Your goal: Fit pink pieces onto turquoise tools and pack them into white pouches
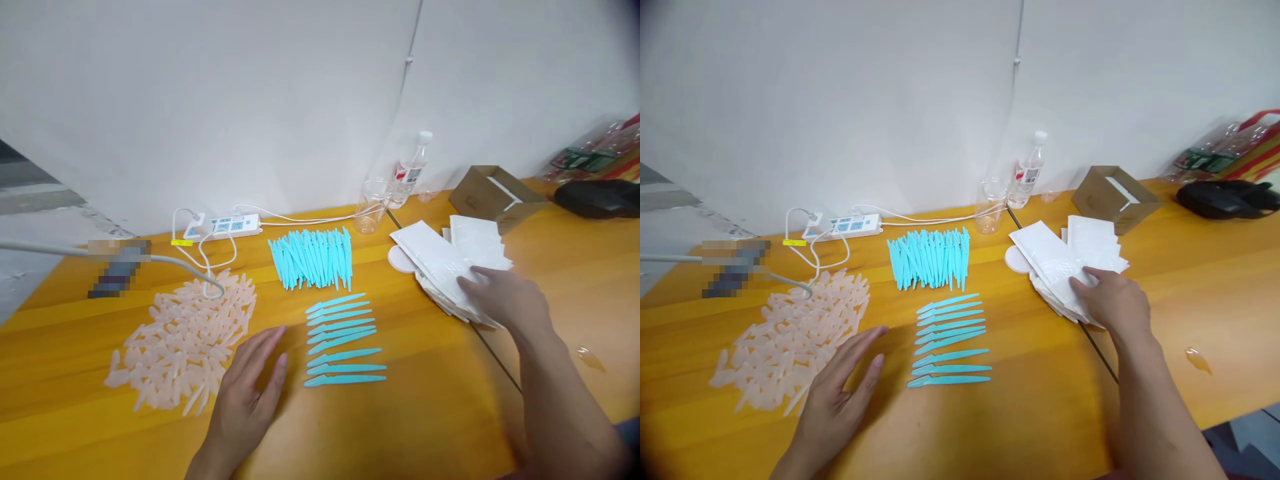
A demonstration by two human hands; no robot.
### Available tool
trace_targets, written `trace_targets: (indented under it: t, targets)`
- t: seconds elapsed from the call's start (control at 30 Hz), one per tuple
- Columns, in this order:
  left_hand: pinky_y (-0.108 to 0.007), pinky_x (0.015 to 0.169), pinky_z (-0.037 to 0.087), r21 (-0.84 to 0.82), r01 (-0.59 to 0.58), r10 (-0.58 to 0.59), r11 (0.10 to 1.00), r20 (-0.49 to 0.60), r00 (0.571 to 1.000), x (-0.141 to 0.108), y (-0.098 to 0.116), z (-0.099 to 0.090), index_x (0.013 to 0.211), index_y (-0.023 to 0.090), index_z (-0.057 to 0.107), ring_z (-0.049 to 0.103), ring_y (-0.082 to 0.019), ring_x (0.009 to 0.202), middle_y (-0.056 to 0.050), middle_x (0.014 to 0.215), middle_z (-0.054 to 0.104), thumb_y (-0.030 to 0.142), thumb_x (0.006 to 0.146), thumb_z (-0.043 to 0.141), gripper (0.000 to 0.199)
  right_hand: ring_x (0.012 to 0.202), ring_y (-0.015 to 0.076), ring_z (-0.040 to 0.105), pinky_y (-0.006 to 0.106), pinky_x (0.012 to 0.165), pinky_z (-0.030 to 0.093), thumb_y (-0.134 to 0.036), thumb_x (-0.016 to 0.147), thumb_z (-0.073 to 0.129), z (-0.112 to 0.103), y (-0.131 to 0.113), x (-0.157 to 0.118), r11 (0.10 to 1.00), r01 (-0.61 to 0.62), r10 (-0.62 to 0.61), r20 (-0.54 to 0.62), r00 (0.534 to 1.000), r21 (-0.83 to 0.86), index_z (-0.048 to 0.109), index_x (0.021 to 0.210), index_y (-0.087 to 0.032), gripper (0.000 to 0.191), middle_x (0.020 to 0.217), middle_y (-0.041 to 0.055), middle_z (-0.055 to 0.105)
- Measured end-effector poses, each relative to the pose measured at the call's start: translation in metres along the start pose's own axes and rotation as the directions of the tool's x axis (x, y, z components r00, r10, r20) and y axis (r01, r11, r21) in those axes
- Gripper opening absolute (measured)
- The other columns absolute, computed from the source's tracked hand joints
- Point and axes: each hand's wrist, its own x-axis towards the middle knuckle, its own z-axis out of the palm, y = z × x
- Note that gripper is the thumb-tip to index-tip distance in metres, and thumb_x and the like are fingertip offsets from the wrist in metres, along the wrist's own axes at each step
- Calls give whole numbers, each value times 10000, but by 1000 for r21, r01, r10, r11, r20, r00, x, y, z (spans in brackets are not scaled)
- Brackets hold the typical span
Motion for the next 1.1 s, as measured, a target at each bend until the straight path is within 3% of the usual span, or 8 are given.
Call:
trace_targets:
  t: [0.1,0.23,0.33,0.5,0.63,0.77,0.93,1.1]
  targets:
    - [-436,1075,485,-34,55,-55,998,-13,998,-8,0,-2,1417,297,505,577,-232,1262,-80,1346,631,232,959,573,467,568,220,554,381,597,359,-451,815,600,-11,-13,-7,989,-143,144,29,989,-40,829,951,-208,360,779,162,739]
    - [-457,1077,490,-307,260,-271,915,7,962,-3,15,1,1387,292,533,614,-232,1226,-80,1317,655,321,957,601,436,703,220,639,366,715,456,-402,810,678,-47,-50,-27,914,-212,291,-196,936,345,803,1060,-163,367,805,130,738]
    - [-445,1033,529,-668,424,-375,612,227,899,24,44,16,1404,236,503,657,-240,1173,-121,1300,665,435,944,616,514,627,145,599,286,589,463,-430,777,752,-62,-89,-57,696,-163,360,-143,922,700,731,1232,-213,504,1004,110,713]
    - [-394,934,572,-784,581,-176,218,554,814,77,98,56,1512,229,351,675,-255,1127,-180,1412,579,420,771,824,899,479,108,499,246,426,426,-473,829,708,-46,-146,-117,415,-194,333,50,942,889,702,1191,-158,479,816,65,674]
    - [-284,725,584,-781,531,-182,329,499,847,104,99,65,1385,175,521,699,-166,824,-99,1111,724,413,815,766,664,630,194,631,339,602,568,-441,933,588,-50,-136,-141,547,25,-13,-21,1000,837,660,1212,-194,379,771,61,678]
    - [-225,627,528,-733,523,-178,434,499,848,126,83,44,1266,152,631,658,-139,724,-42,932,736,404,799,752,543,978,350,633,536,893,515,-507,736,808,-86,-104,-131,800,472,-427,-200,882,370,576,1373,-281,715,1025,136,663]
    - [-257,763,531,-705,540,98,461,645,758,141,87,24,1190,162,690,687,-161,829,-52,987,746,335,791,758,441,1334,457,442,644,1092,331,-430,701,825,-95,-122,-103,602,736,-762,-52,645,311,276,1564,-270,1036,1441,185,504]
    - [-265,690,534,-449,347,70,823,687,723,137,62,36,1237,155,656,685,-164,782,-71,955,739,469,950,547,439,1078,311,635,474,907,522,-181,856,620,-61,-116,-103,632,609,-752,190,631,479,341,1515,-211,716,1214,158,656]
